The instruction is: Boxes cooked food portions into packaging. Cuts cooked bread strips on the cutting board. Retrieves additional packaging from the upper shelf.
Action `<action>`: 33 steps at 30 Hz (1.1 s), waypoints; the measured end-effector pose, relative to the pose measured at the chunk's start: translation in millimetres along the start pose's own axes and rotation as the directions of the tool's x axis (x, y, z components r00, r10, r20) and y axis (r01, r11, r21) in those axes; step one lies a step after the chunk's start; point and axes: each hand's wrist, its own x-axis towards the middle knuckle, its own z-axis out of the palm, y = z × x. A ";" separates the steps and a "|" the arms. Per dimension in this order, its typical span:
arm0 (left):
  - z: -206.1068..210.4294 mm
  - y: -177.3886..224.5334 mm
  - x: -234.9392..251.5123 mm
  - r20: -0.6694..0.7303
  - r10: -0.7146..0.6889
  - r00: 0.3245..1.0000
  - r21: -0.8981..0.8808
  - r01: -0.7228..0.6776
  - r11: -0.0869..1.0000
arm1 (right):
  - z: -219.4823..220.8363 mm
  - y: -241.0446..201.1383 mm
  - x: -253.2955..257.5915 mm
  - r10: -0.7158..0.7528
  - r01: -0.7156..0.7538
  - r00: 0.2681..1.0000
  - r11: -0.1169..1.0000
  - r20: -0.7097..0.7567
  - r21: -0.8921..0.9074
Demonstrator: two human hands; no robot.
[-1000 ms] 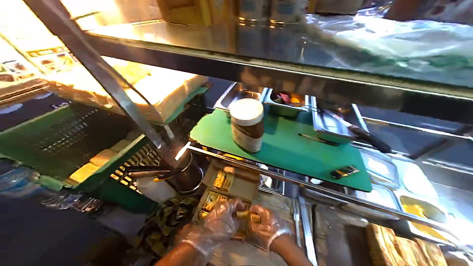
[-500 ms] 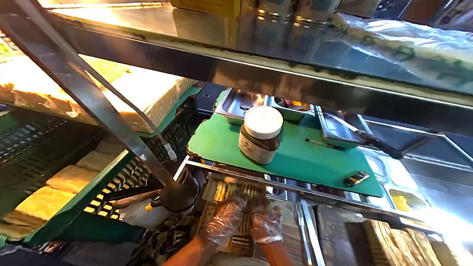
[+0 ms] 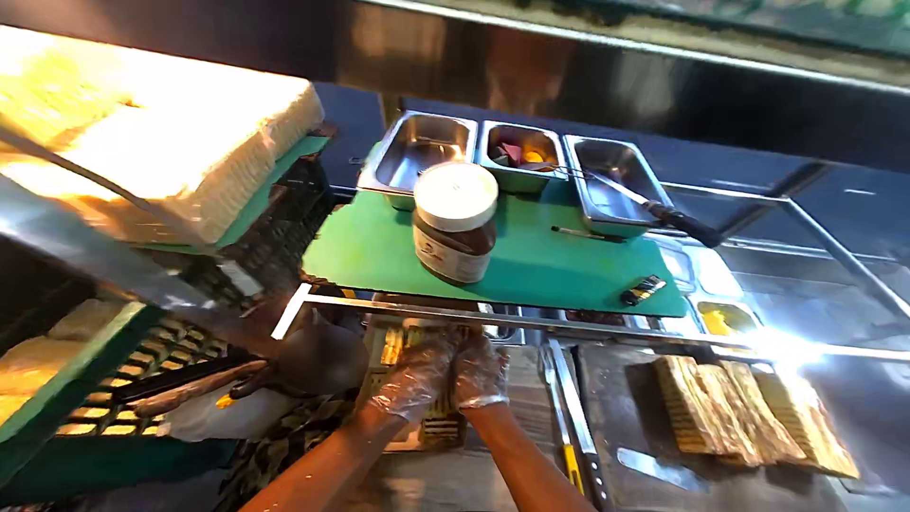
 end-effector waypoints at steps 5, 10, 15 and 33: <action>-19.6 17.9 12.2 0.051 0.006 0.999 0.201 -0.016 0.980 | -4.9 12.5 -4.2 -0.086 0.086 0.996 0.995 -0.007 0.054; -16.6 14.4 31.2 0.111 -0.046 0.993 0.289 0.012 0.957 | 3.0 21.8 11.5 -0.156 0.156 0.987 0.988 0.031 0.005; -13.9 22.2 25.4 0.154 -0.105 0.983 0.293 0.057 0.954 | 4.0 38.3 3.6 -0.129 0.130 0.991 0.992 0.034 -0.004; -29.2 36.0 18.8 0.115 -0.113 0.987 0.271 0.078 0.959 | -15.8 49.8 -16.6 -0.220 0.225 0.974 0.969 -0.056 0.103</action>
